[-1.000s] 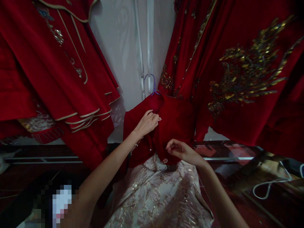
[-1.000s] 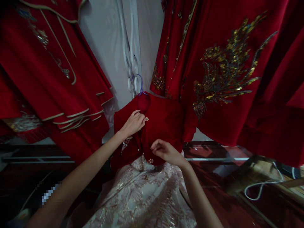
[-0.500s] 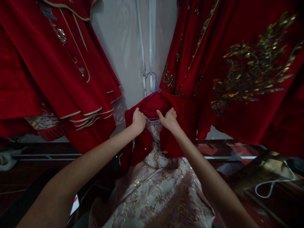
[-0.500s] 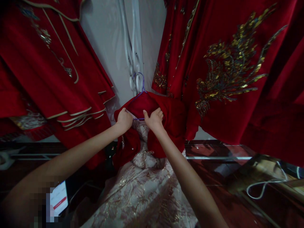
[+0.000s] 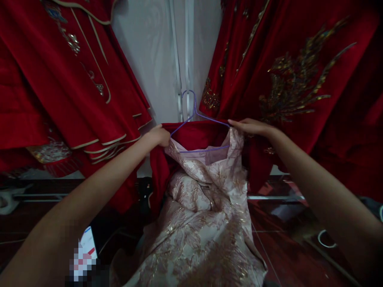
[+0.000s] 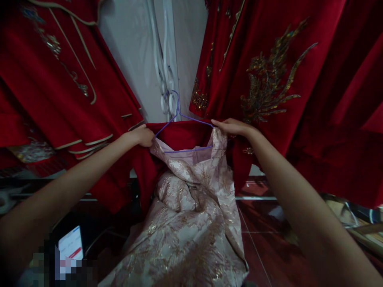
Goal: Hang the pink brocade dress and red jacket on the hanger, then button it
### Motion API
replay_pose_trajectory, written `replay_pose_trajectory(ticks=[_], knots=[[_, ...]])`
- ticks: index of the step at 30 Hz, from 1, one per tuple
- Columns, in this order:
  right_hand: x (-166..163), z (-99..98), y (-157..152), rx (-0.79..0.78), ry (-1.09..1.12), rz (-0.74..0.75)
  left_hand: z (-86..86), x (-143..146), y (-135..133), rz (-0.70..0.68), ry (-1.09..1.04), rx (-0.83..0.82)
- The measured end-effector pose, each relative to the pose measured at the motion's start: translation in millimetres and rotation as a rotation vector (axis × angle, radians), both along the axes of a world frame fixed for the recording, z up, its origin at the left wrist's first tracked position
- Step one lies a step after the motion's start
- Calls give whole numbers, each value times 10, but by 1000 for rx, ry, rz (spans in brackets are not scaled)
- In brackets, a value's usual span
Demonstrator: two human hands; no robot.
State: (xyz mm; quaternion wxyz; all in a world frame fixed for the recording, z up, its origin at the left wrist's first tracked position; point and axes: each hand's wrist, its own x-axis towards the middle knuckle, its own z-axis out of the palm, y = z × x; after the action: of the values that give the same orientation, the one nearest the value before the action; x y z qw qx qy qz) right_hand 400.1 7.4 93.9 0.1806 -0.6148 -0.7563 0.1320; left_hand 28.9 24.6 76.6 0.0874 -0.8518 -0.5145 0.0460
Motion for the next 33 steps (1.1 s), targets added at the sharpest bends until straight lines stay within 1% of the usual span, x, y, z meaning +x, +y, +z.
replay_pose_trajectory(ticks=[1, 2, 4, 6, 7, 9, 12, 14, 15, 18, 20, 21, 23, 25, 27, 29, 31, 33], knots=[[47, 22, -1, -39, 66, 25, 46, -55, -26, 13, 51, -65], [83, 24, -4, -52, 129, 48, 75, -109, -51, 20, 48, -135], [124, -23, -13, -1, 233, 100, 72, -205, -99, -11, -85, -265], [131, -112, -25, 79, 303, 157, -2, -282, -138, -81, -262, -313], [125, -159, -31, 117, 325, 182, -57, -312, -154, -116, -333, -285], [105, -238, -44, 184, 351, 221, -180, -360, -183, -174, -423, -153], [90, -312, -37, 306, 372, 235, -350, -424, -218, -195, -451, 75], [129, -358, -13, 415, 376, 170, -448, -484, -233, -178, -448, 178], [171, -392, 0, 476, 375, 108, -498, -524, -238, -163, -449, 216], [369, -562, -10, 610, 319, -143, -675, -681, -262, -90, -441, 286], [507, -724, -84, 597, 221, -268, -809, -787, -313, -45, -398, 266], [557, -807, -143, 557, 165, -288, -872, -826, -354, -34, -361, 233], [590, -944, -291, 442, 92, -236, -965, -854, -464, -39, -280, 158], [519, -1002, -454, 352, 81, -115, -986, -791, -588, -65, -234, 130], [360, -964, -596, 345, 115, -10, -930, -633, -681, -117, -263, 171], [156, -855, -692, 427, 152, 41, -829, -408, -707, -212, -356, 233], [-39, -736, -729, 532, 169, 66, -741, -160, -663, -312, -465, 292], [-176, -660, -709, 613, 204, 82, -715, 64, -580, -395, -560, 308]])
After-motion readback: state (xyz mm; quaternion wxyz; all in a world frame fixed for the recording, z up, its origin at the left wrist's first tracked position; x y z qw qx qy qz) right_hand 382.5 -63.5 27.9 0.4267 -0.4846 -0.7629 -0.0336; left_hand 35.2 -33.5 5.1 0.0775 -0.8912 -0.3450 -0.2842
